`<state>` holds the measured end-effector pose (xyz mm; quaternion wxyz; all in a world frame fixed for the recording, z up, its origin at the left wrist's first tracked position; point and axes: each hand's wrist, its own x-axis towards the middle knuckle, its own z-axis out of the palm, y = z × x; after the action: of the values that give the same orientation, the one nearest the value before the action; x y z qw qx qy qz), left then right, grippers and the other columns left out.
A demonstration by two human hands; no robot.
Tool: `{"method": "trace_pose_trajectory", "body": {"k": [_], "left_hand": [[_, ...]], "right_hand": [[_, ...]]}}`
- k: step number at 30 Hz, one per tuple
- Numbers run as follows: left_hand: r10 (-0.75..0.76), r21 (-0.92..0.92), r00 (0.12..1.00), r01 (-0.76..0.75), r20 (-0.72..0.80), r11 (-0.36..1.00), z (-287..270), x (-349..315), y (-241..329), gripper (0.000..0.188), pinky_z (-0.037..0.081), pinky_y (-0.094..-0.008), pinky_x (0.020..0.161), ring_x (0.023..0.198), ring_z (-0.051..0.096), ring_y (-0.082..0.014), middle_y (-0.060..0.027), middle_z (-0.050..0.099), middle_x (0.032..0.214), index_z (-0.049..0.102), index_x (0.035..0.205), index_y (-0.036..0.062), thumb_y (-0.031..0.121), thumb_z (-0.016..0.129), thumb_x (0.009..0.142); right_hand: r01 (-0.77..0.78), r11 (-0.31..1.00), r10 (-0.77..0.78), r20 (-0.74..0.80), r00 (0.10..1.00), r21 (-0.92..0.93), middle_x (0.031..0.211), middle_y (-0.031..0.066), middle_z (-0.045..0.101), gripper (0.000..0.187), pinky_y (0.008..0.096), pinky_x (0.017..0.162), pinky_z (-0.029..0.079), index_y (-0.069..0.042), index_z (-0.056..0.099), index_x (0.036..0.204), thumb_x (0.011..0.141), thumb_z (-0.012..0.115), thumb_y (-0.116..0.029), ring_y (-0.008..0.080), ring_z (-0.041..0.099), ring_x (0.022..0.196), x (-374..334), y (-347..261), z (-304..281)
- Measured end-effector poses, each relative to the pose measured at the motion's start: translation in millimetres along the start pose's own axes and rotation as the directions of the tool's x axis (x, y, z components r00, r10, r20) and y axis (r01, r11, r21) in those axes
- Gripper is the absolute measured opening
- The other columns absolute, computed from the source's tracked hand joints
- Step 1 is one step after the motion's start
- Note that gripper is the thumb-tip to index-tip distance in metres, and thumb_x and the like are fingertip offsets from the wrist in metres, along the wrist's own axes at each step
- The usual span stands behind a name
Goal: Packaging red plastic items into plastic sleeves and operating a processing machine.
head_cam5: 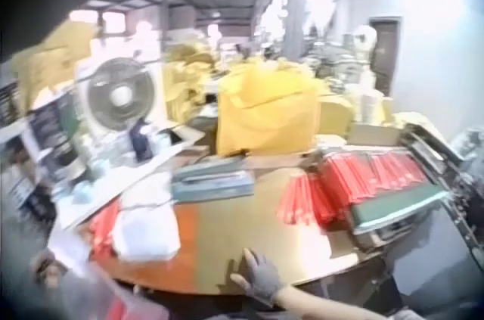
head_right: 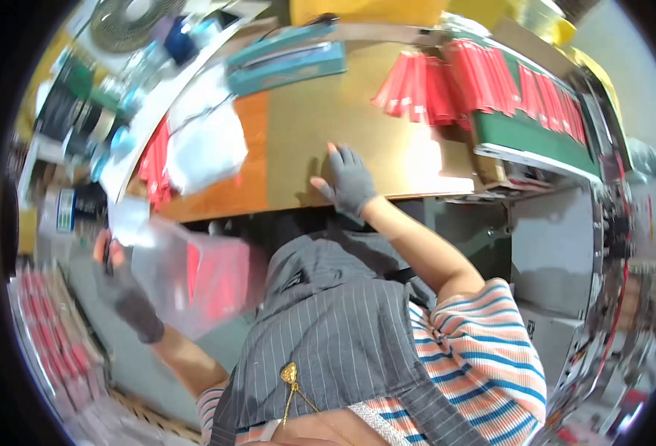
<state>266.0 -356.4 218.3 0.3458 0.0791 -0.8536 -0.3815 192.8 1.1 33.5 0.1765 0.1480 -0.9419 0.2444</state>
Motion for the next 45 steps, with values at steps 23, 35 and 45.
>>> {"method": "trace_pose_trajectory", "body": {"k": [23, 35, 45], "left_hand": [[0.434, -0.224, 0.732, -0.374, 0.525, 0.900, 567, -98, 129, 0.082, 0.029, -0.0424, 0.101, 0.119, 0.039, -0.0365, -0.0261, 0.043, 0.125, 0.040, 0.122, -0.0070, 0.057, 0.058, 0.074], [0.173, -0.312, 0.742, 0.052, 0.648, 0.949, 470, -62, 61, 0.059, 0.034, -0.0426, 0.095, 0.111, 0.045, -0.0384, -0.0277, 0.049, 0.116, 0.045, 0.118, -0.0059, 0.041, 0.053, 0.084], [0.369, -0.140, 0.652, -0.376, 0.663, 0.916, 450, -71, 39, 0.051, 0.033, -0.0443, 0.095, 0.111, 0.044, -0.0378, -0.0250, 0.049, 0.119, 0.053, 0.112, -0.0036, 0.041, 0.046, 0.088]], "right_hand": [[-0.541, 0.816, 0.573, -0.161, 0.803, 0.204, 0.118, 0.0281, 0.045, 0.058, 0.0449, 0.098, 0.032, 0.002, 0.040, 0.125, 0.078, 0.056, -0.027, 0.0401, 0.042, 0.111, 39, 205, -70], [-0.346, 0.545, 0.732, -0.232, 0.641, 0.764, 0.098, 0.0163, 0.059, 0.024, 0.0339, 0.080, 0.045, -0.001, 0.058, 0.100, 0.081, 0.059, -0.015, 0.0275, 0.058, 0.093, 41, 129, -66], [-0.407, 0.912, 0.368, -0.359, 0.857, -0.036, 0.105, 0.0178, 0.051, 0.026, 0.0435, 0.083, 0.041, -0.006, 0.054, 0.093, 0.076, 0.058, -0.026, 0.0349, 0.050, 0.095, -76, 121, -70]]}}
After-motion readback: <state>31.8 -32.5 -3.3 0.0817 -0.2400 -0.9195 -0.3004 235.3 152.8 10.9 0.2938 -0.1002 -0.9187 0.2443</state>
